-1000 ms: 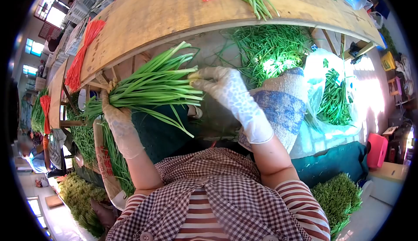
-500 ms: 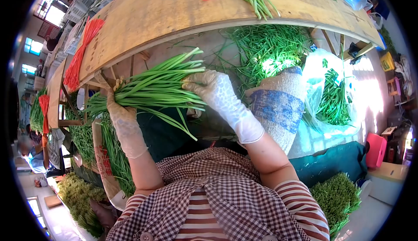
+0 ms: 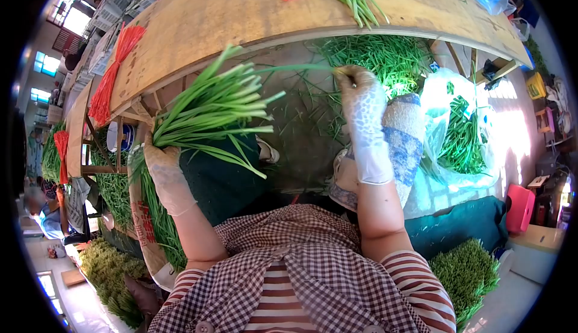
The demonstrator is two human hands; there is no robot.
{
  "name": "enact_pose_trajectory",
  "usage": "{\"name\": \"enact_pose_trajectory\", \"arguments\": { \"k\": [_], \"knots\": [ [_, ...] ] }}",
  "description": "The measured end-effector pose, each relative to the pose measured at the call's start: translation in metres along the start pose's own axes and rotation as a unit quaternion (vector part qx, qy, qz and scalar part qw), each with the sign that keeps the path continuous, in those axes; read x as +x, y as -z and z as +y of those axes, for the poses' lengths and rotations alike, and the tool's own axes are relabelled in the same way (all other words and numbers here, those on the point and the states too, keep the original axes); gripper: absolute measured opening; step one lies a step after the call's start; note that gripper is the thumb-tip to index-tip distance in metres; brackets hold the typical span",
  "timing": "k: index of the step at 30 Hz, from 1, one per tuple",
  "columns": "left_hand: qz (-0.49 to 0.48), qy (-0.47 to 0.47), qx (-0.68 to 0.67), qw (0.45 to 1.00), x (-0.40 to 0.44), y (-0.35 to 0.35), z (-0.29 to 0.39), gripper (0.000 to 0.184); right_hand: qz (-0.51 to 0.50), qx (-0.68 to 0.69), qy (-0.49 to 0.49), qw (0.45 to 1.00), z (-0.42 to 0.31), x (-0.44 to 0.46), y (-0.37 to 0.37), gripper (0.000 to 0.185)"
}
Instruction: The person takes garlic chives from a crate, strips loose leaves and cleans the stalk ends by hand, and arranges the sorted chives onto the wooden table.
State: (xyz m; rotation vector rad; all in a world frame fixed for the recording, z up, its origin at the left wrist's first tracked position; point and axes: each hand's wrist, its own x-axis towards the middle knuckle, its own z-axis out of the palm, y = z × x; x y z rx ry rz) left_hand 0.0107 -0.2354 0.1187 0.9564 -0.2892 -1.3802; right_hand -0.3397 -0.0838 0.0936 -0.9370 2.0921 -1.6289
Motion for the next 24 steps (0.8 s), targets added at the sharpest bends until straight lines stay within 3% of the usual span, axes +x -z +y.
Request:
{"name": "enact_pose_trajectory", "arguments": {
  "k": [1, 2, 4, 5, 6, 7, 9, 10, 11, 13, 16, 19, 20, 23, 24],
  "knots": [
    [0.015, 0.005, -0.020, 1.000, 0.007, 0.005, 0.002, 0.039, 0.032, -0.137, 0.053, 0.989, -0.005, 0.002, 0.011, 0.015],
    [0.030, 0.010, -0.041, 0.999, 0.008, 0.004, 0.003, 0.040, -0.008, -0.075, 0.027, 0.997, -0.017, -0.006, 0.009, 0.014],
    [0.033, 0.015, -0.061, 0.997, 0.009, 0.006, 0.000, 0.040, -0.098, 0.049, 0.073, 0.991, -0.022, -0.025, -0.014, 0.018],
    [0.022, 0.017, -0.063, 0.998, 0.008, 0.006, -0.004, 0.040, -0.102, 0.013, 0.145, 0.984, -0.037, -0.038, -0.025, 0.031],
    [0.010, 0.020, -0.065, 0.998, 0.006, 0.005, -0.009, 0.039, -0.104, -0.131, 0.143, 0.976, -0.056, -0.048, -0.031, 0.044],
    [-0.002, 0.023, -0.067, 0.997, 0.006, 0.005, -0.013, 0.039, -0.072, -0.155, 0.222, 0.960, -0.064, -0.053, -0.043, 0.057],
    [-0.048, 0.042, -0.074, 0.995, 0.006, 0.009, -0.018, 0.038, -0.124, -0.125, 0.078, 0.981, -0.058, -0.049, -0.065, 0.063],
    [-0.064, 0.045, -0.079, 0.994, 0.002, 0.008, -0.020, 0.037, -0.263, 0.038, -0.096, 0.959, -0.058, -0.035, -0.061, 0.066],
    [-0.080, 0.048, -0.086, 0.992, -0.003, 0.006, -0.020, 0.037, -0.250, 0.144, -0.143, 0.947, -0.053, -0.030, -0.065, 0.062],
    [-0.086, 0.045, -0.084, 0.992, -0.006, 0.004, -0.017, 0.038, -0.239, 0.266, -0.103, 0.928, -0.041, -0.038, -0.069, 0.055],
    [-0.092, 0.023, -0.091, 0.991, -0.005, 0.006, -0.021, 0.039, -0.225, 0.093, -0.048, 0.969, -0.045, -0.048, -0.071, 0.044],
    [-0.080, -0.006, -0.077, 0.994, -0.020, -0.011, -0.029, 0.040, -0.276, 0.074, -0.058, 0.956, -0.038, -0.048, -0.075, 0.035],
    [-0.073, -0.013, -0.068, 0.995, -0.023, -0.014, -0.031, 0.040, -0.236, 0.038, -0.016, 0.971, -0.033, -0.047, -0.079, 0.031],
    [-0.074, 0.003, -0.063, 0.995, -0.017, -0.011, -0.030, 0.041, -0.232, 0.117, 0.073, 0.963, -0.021, -0.042, -0.071, 0.025],
    [-0.077, 0.014, -0.064, 0.995, -0.012, -0.008, -0.028, 0.041, -0.312, 0.124, -0.017, 0.942, -0.025, -0.036, -0.058, 0.024]
  ]
}}
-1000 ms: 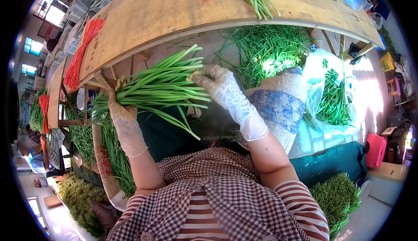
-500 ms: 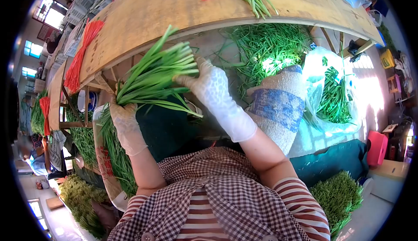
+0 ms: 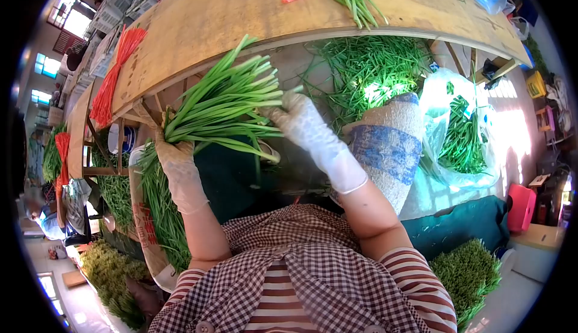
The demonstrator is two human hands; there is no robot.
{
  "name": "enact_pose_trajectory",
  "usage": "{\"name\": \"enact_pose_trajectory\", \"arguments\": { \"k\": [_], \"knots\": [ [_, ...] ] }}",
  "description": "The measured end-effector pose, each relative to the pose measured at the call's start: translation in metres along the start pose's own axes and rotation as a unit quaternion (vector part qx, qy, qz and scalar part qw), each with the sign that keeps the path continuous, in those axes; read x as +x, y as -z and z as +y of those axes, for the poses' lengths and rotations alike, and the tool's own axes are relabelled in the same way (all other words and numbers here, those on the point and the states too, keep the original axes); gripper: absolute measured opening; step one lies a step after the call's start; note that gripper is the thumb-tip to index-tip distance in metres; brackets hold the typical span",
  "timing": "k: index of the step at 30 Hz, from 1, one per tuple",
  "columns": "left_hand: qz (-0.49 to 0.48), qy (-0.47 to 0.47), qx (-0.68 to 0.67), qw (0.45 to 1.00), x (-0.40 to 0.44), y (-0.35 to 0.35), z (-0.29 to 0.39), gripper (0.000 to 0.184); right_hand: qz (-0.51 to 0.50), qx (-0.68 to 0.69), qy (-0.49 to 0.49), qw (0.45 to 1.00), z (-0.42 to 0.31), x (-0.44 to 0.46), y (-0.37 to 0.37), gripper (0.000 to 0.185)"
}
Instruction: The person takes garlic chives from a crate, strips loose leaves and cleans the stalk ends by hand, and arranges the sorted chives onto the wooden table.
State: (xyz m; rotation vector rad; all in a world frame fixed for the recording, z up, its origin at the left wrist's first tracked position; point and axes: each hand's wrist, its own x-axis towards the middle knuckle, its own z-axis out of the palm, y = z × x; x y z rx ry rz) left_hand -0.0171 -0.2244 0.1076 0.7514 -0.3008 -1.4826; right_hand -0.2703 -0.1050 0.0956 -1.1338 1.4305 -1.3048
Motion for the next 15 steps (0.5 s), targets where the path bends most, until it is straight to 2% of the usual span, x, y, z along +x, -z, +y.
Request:
{"name": "enact_pose_trajectory", "arguments": {
  "k": [1, 3, 5, 7, 9, 11, 12, 13, 14, 15],
  "knots": [
    [-0.004, 0.012, -0.014, 1.000, 0.005, 0.004, 0.002, 0.041, -0.024, 0.063, -0.038, 0.997, -0.038, -0.013, 0.008, 0.026],
    [-0.012, 0.035, -0.043, 0.998, 0.013, 0.010, 0.006, 0.041, 0.004, 0.054, 0.017, 0.998, -0.019, -0.006, 0.016, 0.025],
    [0.037, 0.023, -0.035, 0.998, 0.016, 0.010, 0.012, 0.041, -0.018, 0.021, -0.024, 0.999, -0.037, -0.016, 0.038, 0.020],
    [0.062, 0.008, -0.036, 0.997, 0.021, 0.012, 0.021, 0.041, 0.015, 0.006, -0.035, 0.999, -0.045, -0.021, 0.062, 0.018],
    [0.065, -0.009, -0.046, 0.997, 0.025, 0.021, 0.034, 0.040, 0.092, 0.153, -0.002, 0.984, -0.021, -0.022, 0.102, 0.016],
    [0.090, -0.022, -0.027, 0.995, 0.025, 0.022, 0.041, 0.040, 0.188, 0.154, 0.056, 0.968, -0.029, -0.025, 0.119, 0.018],
    [0.084, -0.022, -0.032, 0.996, 0.028, 0.027, 0.044, 0.040, 0.213, 0.017, 0.059, 0.975, -0.011, -0.015, 0.131, 0.021],
    [0.078, -0.021, -0.037, 0.996, 0.030, 0.032, 0.045, 0.040, 0.252, -0.169, 0.032, 0.952, 0.010, -0.015, 0.136, 0.023],
    [0.072, -0.014, -0.050, 0.996, 0.030, 0.033, 0.045, 0.040, 0.281, -0.348, 0.003, 0.894, 0.008, -0.016, 0.122, 0.024],
    [0.065, -0.006, -0.065, 0.996, 0.031, 0.033, 0.045, 0.040, 0.302, -0.514, -0.025, 0.802, 0.006, -0.017, 0.110, 0.026]
  ]
}}
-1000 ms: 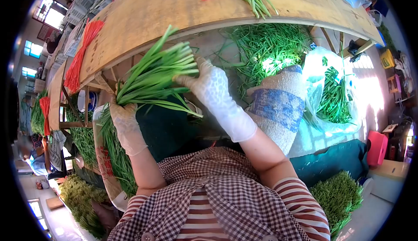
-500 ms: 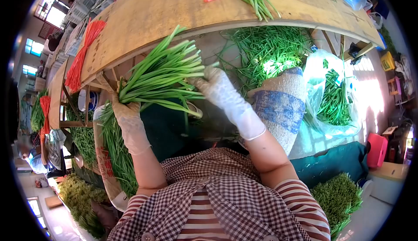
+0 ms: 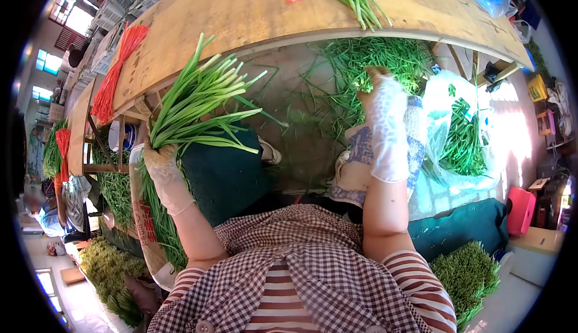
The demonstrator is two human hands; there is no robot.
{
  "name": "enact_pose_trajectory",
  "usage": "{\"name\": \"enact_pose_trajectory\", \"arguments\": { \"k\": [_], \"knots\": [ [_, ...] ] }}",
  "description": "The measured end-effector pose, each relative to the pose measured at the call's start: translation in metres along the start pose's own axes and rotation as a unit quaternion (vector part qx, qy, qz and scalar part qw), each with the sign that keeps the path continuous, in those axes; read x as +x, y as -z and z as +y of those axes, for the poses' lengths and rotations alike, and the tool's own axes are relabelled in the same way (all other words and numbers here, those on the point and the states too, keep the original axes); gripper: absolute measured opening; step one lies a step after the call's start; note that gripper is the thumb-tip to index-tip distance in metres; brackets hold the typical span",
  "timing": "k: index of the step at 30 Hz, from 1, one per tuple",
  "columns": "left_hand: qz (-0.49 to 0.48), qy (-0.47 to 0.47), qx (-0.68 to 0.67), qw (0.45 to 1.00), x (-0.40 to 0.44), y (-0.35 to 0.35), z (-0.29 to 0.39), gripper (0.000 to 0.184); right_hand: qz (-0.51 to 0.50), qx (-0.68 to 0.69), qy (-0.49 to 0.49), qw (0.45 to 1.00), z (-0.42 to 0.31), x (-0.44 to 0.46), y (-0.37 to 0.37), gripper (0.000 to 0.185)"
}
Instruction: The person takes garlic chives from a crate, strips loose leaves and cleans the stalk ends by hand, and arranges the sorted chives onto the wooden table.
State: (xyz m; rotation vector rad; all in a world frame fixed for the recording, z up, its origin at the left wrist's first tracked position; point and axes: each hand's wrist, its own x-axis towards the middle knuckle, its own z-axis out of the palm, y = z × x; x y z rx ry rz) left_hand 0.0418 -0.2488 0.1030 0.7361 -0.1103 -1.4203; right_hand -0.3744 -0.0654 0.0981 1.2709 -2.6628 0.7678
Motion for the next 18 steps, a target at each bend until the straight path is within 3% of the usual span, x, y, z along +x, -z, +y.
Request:
{"name": "enact_pose_trajectory", "arguments": {
  "k": [1, 2, 4, 6, 8, 10, 12, 13, 16, 18],
  "knots": [
    [-0.006, 0.008, -0.014, 1.000, 0.000, 0.000, 0.000, 0.040, -0.044, 0.132, 0.014, 0.990, -0.006, -0.005, -0.003, 0.029],
    [-0.010, 0.013, -0.013, 1.000, 0.000, 0.000, 0.000, 0.040, -0.212, 0.335, -0.083, 0.914, -0.012, -0.001, -0.010, 0.027],
    [-0.016, 0.023, -0.012, 1.000, 0.000, 0.001, 0.001, 0.039, -0.243, 0.426, 0.000, 0.871, -0.041, -0.016, 0.002, 0.022],
    [-0.031, 0.011, 0.004, 0.999, -0.008, -0.003, -0.001, 0.039, -0.280, 0.389, 0.021, 0.878, -0.058, -0.027, 0.004, 0.019],
    [-0.048, -0.016, 0.023, 0.998, -0.016, -0.009, -0.003, 0.039, -0.438, 0.544, -0.018, 0.715, -0.064, -0.034, -0.003, 0.023],
    [-0.065, -0.053, 0.046, 0.995, -0.025, -0.014, -0.007, 0.039, -0.458, 0.601, -0.026, 0.655, -0.083, -0.048, 0.003, 0.028],
    [-0.065, -0.060, 0.036, 0.995, -0.036, -0.023, -0.014, 0.039, -0.473, 0.489, 0.086, 0.728, -0.107, -0.056, 0.011, 0.031],
    [-0.066, -0.062, 0.031, 0.995, -0.038, -0.025, -0.016, 0.039, -0.528, 0.523, -0.033, 0.669, -0.116, -0.063, 0.009, 0.028],
    [-0.070, -0.065, 0.053, 0.994, -0.033, -0.024, -0.015, 0.038, -0.459, 0.557, -0.106, 0.684, -0.126, -0.072, 0.004, 0.020],
    [-0.064, -0.065, 0.052, 0.994, -0.034, -0.025, -0.015, 0.038, -0.435, 0.564, -0.103, 0.694, -0.123, -0.075, -0.002, 0.025]
  ]
}}
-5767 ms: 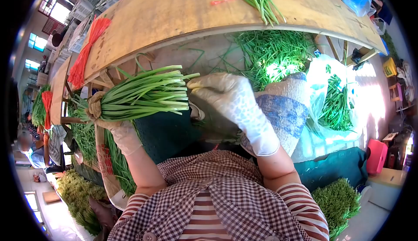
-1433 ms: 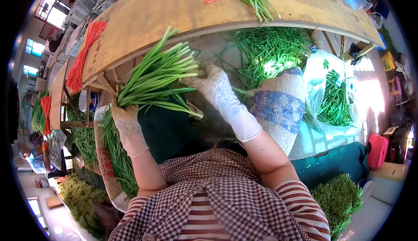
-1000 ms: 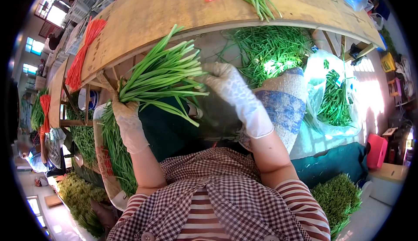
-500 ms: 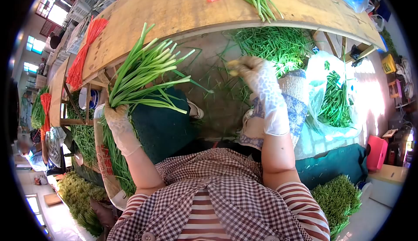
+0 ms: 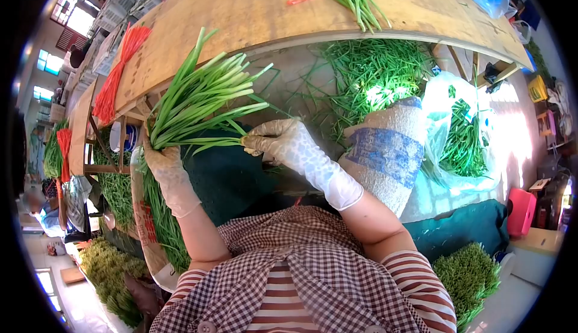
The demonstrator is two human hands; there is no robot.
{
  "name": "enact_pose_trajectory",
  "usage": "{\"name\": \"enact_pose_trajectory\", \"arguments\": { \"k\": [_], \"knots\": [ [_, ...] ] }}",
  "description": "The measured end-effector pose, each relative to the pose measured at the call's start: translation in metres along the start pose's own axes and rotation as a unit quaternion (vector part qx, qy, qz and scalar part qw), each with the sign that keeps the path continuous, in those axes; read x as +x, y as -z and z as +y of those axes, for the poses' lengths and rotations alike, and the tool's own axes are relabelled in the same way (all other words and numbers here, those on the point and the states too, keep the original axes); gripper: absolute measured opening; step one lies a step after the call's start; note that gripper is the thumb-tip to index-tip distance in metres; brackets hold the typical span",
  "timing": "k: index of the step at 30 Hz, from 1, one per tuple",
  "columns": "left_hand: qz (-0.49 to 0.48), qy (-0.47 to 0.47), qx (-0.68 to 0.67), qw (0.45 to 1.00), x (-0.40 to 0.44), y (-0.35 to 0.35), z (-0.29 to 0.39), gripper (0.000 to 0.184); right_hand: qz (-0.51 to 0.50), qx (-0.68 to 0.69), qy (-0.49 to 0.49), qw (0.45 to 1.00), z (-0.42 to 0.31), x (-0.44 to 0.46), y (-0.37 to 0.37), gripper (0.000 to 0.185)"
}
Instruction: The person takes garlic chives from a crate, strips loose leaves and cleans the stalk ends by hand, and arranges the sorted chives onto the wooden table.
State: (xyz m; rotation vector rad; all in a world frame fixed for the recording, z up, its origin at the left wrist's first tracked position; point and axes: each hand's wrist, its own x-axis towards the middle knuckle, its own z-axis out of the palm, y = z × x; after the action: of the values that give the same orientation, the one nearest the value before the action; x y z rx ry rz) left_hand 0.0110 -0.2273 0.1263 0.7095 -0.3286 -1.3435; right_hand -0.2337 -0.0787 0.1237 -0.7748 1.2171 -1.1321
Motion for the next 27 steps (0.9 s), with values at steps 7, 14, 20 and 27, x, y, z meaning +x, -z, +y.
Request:
{"name": "enact_pose_trajectory", "arguments": {
  "k": [7, 14, 20, 27],
  "knots": [
    [-0.074, 0.002, -0.065, 0.995, 0.009, 0.017, 0.016, 0.031, 0.267, -0.449, 0.139, 0.841, -0.012, 0.002, 0.040, 0.016],
    [-0.084, 0.040, -0.034, 0.995, 0.001, 0.015, 0.003, 0.034, 0.177, -0.418, 0.171, 0.875, 0.007, 0.032, 0.067, 0.076],
    [-0.197, 0.117, -0.172, 0.958, 0.005, 0.023, 0.002, 0.033, -0.054, -0.040, 0.127, 0.990, -0.028, -0.005, 0.071, 0.019],
    [-0.191, -0.189, 0.073, 0.961, 0.032, 0.050, 0.001, 0.011, 0.200, -0.154, 0.258, 0.933, -0.033, -0.017, 0.136, 0.029]
  ]
}}
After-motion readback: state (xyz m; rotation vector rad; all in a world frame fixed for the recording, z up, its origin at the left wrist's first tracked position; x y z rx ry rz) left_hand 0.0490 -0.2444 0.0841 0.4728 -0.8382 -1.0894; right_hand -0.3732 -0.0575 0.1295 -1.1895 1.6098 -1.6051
